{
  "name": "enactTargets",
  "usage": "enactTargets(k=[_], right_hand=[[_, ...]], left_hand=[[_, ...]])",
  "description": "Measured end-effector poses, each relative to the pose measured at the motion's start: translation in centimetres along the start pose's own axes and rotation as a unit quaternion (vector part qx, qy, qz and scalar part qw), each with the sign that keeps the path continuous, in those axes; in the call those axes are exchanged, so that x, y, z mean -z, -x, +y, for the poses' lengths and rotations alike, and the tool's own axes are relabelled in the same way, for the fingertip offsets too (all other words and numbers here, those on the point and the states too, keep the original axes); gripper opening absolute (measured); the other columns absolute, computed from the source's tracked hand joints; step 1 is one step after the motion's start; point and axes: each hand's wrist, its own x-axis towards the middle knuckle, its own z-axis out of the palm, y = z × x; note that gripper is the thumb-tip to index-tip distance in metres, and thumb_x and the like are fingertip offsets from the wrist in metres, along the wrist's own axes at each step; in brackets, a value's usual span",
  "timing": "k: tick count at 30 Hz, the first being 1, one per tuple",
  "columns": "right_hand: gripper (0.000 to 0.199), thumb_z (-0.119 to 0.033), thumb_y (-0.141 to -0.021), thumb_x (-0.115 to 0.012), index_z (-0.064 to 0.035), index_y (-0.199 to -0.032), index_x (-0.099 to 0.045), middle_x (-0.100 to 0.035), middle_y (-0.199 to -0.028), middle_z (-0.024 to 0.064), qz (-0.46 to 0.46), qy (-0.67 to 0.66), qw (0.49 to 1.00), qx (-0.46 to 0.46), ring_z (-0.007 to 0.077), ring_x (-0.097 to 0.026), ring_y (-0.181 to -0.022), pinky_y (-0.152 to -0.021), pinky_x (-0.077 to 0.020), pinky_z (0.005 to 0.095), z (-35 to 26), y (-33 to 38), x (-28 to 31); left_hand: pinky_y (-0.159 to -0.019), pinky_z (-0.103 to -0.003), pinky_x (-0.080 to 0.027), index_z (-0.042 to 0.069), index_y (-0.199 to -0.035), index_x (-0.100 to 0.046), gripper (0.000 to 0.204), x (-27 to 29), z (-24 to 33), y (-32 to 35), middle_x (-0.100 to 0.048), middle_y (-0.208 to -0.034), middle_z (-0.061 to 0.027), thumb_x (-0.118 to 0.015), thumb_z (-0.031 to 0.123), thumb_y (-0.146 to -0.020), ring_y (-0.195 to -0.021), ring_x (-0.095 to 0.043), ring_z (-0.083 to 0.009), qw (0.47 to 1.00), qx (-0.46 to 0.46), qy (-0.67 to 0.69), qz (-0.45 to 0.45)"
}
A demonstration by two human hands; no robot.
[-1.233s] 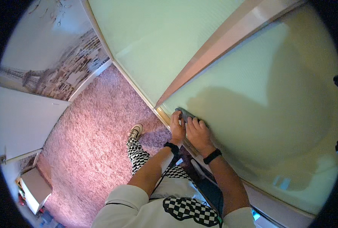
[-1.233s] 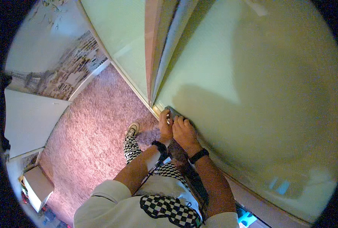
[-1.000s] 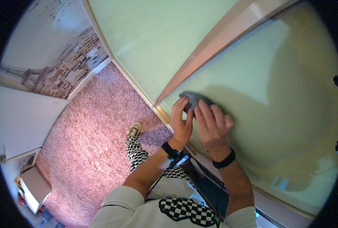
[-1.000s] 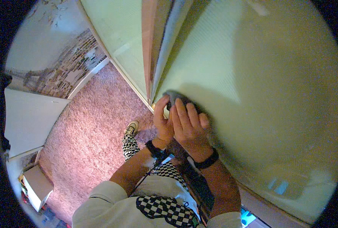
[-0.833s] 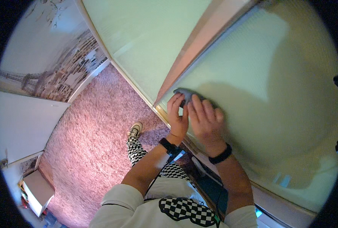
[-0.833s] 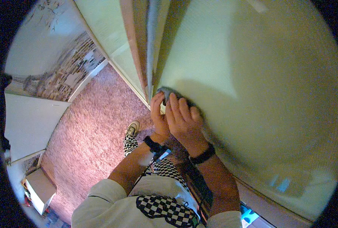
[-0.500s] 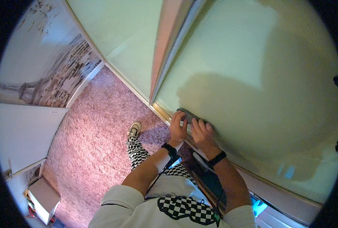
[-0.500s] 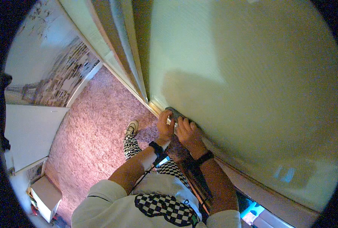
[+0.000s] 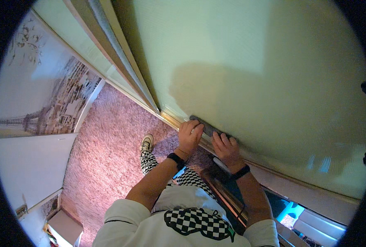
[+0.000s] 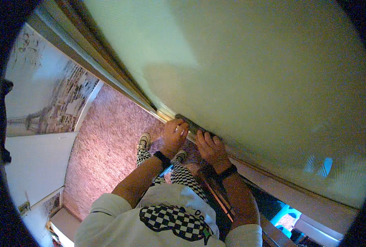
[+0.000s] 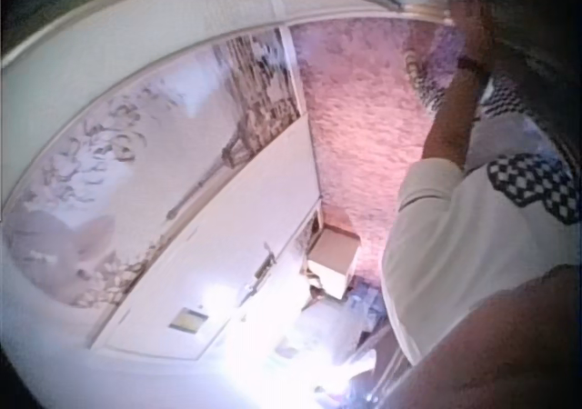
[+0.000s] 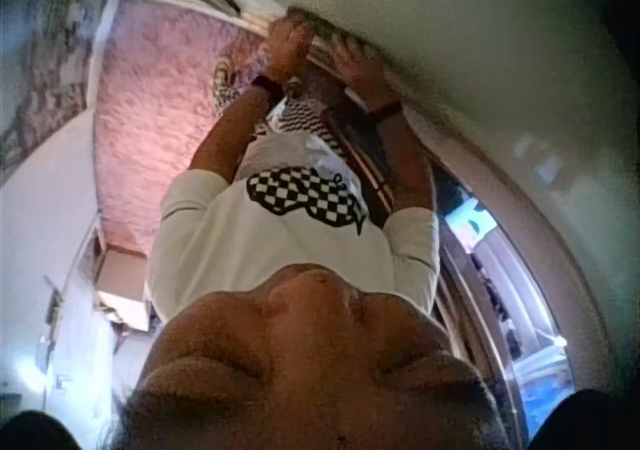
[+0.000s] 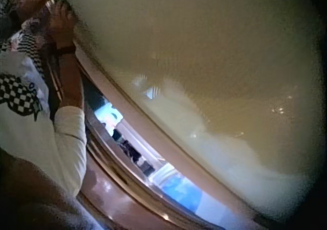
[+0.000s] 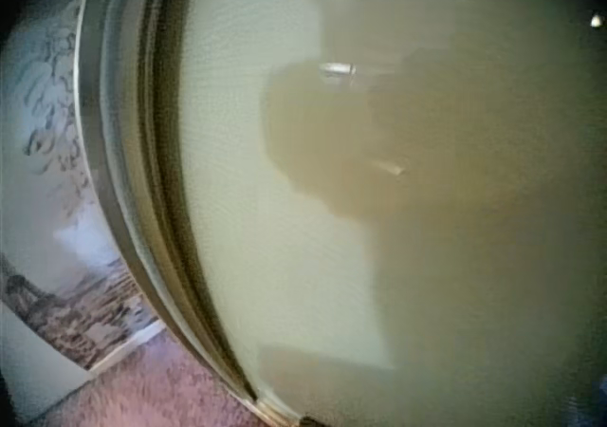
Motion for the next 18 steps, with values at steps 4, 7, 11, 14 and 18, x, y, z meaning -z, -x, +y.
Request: enactTargets(k=[4, 7, 11, 14, 18], right_hand=[[0.022, -0.018, -0.080, -0.057, -0.0108, -0.099, -0.066, -0.058, -0.118, 0.0033, -0.024, -0.006, 0.999, -0.031, 0.0199, -0.051, -0.100, -0.079, -0.0377, 0.0354, -0.4, 2.9, -0.7], [0.016, -0.015, -0.079, -0.061, -0.0144, -0.094, -0.067, -0.058, -0.118, 0.0013, 0.009, 0.012, 0.997, -0.075, 0.0204, -0.052, -0.100, -0.082, -0.0358, 0.0369, 1.1, 2.1, 4.5], [0.016, -0.011, -0.075, -0.068, -0.0180, -0.089, -0.069, -0.058, -0.120, 0.0004, 0.086, 0.048, 0.979, -0.179, 0.0223, -0.050, -0.101, -0.085, -0.0335, 0.0380, 2.8, 2.0, 11.3], [0.017, -0.013, -0.072, -0.072, -0.0179, -0.088, -0.070, -0.059, -0.117, -0.0001, 0.137, 0.059, 0.965, -0.215, 0.0238, -0.050, -0.101, -0.085, -0.0338, 0.0389, 3.5, 2.2, 13.5], [0.023, -0.023, -0.080, -0.063, -0.0199, -0.102, -0.066, -0.055, -0.124, -0.0018, 0.062, 0.070, 0.971, -0.220, 0.0248, -0.048, -0.107, -0.093, -0.0323, 0.0477, 0.5, 7.9, 6.0]], left_hand=[[-0.081, -0.038, -0.041, 0.009, -0.095, -0.059, 0.024, -1.6, 1.2, 1.0, -0.058, -0.097, -0.0042, -0.061, 0.013, -0.072, -0.093, -0.055, -0.0229, 0.997, -0.017, -0.045, -0.065], [-0.081, -0.038, -0.041, 0.010, -0.098, -0.059, 0.026, -0.3, 3.2, -0.9, -0.058, -0.099, -0.0035, -0.059, 0.014, -0.072, -0.094, -0.055, -0.0212, 0.994, -0.109, 0.003, -0.030], [-0.082, -0.036, -0.039, 0.013, -0.099, -0.064, 0.031, 3.7, 8.8, -6.7, -0.059, -0.101, -0.0005, -0.058, 0.018, -0.070, -0.091, -0.055, -0.0185, 0.978, -0.201, 0.027, 0.049], [-0.082, -0.035, -0.039, 0.017, -0.100, -0.065, 0.032, 4.6, 10.4, -8.7, -0.059, -0.103, 0.0016, -0.059, 0.020, -0.069, -0.093, -0.053, -0.0169, 0.967, -0.245, 0.038, 0.064], [-0.082, -0.035, -0.039, 0.022, -0.102, -0.064, 0.031, 2.5, 8.1, -5.8, -0.058, -0.105, 0.0033, -0.059, 0.022, -0.071, -0.095, -0.052, -0.0160, 0.948, -0.316, -0.023, -0.028]])
